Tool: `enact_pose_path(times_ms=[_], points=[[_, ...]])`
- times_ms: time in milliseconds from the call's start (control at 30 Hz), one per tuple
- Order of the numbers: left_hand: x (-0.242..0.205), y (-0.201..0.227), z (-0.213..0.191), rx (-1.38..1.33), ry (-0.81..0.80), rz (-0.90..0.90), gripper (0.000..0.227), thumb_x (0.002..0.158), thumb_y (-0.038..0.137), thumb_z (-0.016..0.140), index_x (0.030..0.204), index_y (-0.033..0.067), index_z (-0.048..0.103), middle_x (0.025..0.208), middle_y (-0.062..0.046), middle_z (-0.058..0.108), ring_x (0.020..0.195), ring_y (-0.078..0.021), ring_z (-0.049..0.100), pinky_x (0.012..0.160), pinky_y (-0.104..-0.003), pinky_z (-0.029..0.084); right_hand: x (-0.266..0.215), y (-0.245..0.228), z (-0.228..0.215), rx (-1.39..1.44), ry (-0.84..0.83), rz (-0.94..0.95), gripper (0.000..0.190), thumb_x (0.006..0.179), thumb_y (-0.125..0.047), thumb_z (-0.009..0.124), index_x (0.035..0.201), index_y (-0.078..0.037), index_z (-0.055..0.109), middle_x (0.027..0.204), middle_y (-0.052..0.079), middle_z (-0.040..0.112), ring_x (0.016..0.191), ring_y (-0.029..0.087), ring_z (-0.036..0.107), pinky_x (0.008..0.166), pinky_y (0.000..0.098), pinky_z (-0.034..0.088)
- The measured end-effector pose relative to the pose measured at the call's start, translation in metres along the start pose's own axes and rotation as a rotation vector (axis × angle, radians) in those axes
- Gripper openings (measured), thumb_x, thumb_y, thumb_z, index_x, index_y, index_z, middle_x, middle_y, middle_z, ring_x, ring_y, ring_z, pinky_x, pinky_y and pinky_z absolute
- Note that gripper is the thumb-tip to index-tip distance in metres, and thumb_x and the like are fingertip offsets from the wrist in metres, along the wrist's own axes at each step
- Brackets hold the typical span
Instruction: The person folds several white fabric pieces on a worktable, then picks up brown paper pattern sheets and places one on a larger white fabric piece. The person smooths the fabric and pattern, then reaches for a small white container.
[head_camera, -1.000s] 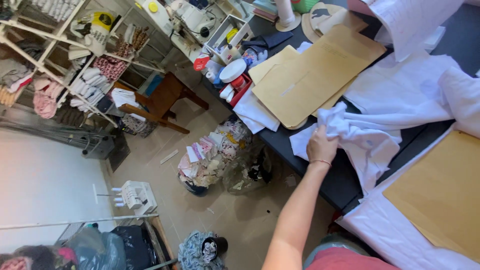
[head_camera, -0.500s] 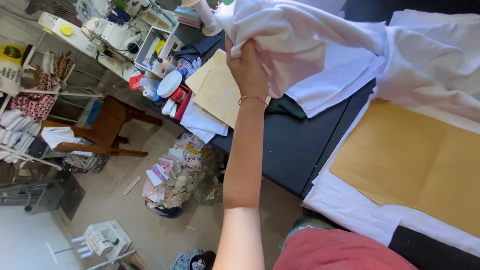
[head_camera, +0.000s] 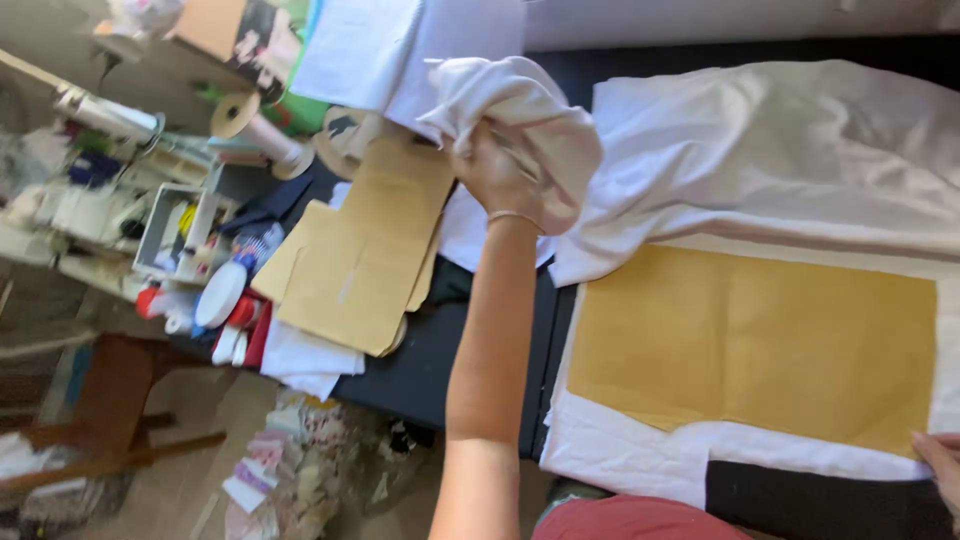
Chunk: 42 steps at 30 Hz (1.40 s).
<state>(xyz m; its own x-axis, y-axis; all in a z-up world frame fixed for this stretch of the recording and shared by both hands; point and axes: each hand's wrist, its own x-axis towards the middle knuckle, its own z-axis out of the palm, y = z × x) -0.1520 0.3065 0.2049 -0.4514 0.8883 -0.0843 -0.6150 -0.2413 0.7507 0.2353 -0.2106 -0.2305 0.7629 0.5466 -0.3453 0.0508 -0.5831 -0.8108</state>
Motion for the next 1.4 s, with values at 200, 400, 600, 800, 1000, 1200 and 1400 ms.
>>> enact_pose_path(times_ms=[200, 400, 600, 800, 1000, 1200, 1400], points=[[0.032, 0.01, 0.071, 0.9, -0.476, 1.368, 0.017, 0.072, 0.023, 0.054, 0.074, 0.0068, 0.051, 0.066, -0.007, 0.055, 0.056, -0.0239, 0.051, 0.053, -0.034, 0.038, -0.109, -0.226, 0.01, -0.266, 0.205, 0.162, 0.023, 0.071, -0.023, 0.072, 0.085, -0.006, 0.069, 0.073, 0.01, 0.067, 0.068, 0.019, 0.06, 0.064, 0.0286, 0.042], [-0.018, -0.074, 0.057, 0.363, -0.699, 0.483, 0.068, 0.075, -0.027, 0.051, 0.132, 0.0012, 0.026, 0.138, -0.017, 0.026, 0.129, -0.0285, 0.031, 0.107, -0.04, 0.04, -0.126, -0.277, 0.008, -0.193, 0.205, 0.271, 0.012, 0.068, -0.021, 0.069, 0.074, -0.011, 0.068, 0.059, 0.0, 0.058, 0.059, 0.013, 0.056, 0.058, 0.0263, 0.041], [-0.159, -0.126, -0.044, 1.457, -1.479, 0.476, 0.086, 0.065, 0.01, 0.068, 0.136, 0.0159, 0.021, 0.137, -0.009, 0.025, 0.121, -0.0311, 0.034, 0.092, -0.068, 0.016, -0.114, -0.231, -0.003, -0.371, 0.427, 0.071, 0.029, 0.068, -0.03, 0.069, 0.095, -0.022, 0.066, 0.087, 0.002, 0.06, 0.086, 0.021, 0.058, 0.075, 0.0292, 0.049], [-0.236, -0.126, -0.148, 1.395, -1.571, 0.599, 0.033, 0.079, 0.018, 0.052, 0.113, 0.0183, 0.053, 0.132, -0.01, 0.035, 0.122, -0.0275, 0.035, 0.093, -0.064, 0.014, -0.099, -0.262, -0.062, -0.377, 0.499, 0.065, 0.04, 0.071, -0.026, 0.07, 0.101, -0.003, 0.058, 0.088, 0.011, 0.055, 0.093, 0.025, 0.045, 0.069, 0.039, 0.042], [-0.24, -0.123, -0.149, 1.415, -1.529, 0.707, 0.034, 0.083, 0.021, 0.047, 0.117, 0.0204, 0.05, 0.131, -0.007, 0.038, 0.123, -0.0245, 0.034, 0.099, -0.055, 0.015, -0.072, -0.241, -0.068, -0.449, 0.461, 0.133, 0.017, 0.074, -0.02, 0.066, 0.086, -0.009, 0.063, 0.087, 0.01, 0.048, 0.072, 0.026, 0.052, 0.067, 0.037, 0.045], [-0.241, -0.123, -0.15, 1.426, -1.504, 0.726, 0.035, 0.081, 0.021, 0.048, 0.116, 0.0209, 0.05, 0.131, -0.007, 0.038, 0.123, -0.0234, 0.034, 0.097, -0.054, 0.019, -0.074, -0.213, -0.078, -0.636, 0.733, -0.258, 0.019, 0.086, 0.003, 0.054, 0.1, -0.004, 0.066, 0.086, 0.017, 0.054, 0.088, 0.033, 0.051, 0.071, 0.0428, 0.043], [-0.241, -0.12, -0.148, 1.394, -1.48, 0.753, 0.032, 0.082, 0.021, 0.048, 0.113, 0.0198, 0.052, 0.129, -0.007, 0.041, 0.12, -0.0248, 0.039, 0.097, -0.054, 0.021, -0.073, -0.176, -0.097, -0.893, 0.641, -0.29, 0.018, 0.086, -0.009, 0.067, 0.103, -0.012, 0.071, 0.098, 0.004, 0.063, 0.09, 0.019, 0.06, 0.062, 0.031, 0.05]])
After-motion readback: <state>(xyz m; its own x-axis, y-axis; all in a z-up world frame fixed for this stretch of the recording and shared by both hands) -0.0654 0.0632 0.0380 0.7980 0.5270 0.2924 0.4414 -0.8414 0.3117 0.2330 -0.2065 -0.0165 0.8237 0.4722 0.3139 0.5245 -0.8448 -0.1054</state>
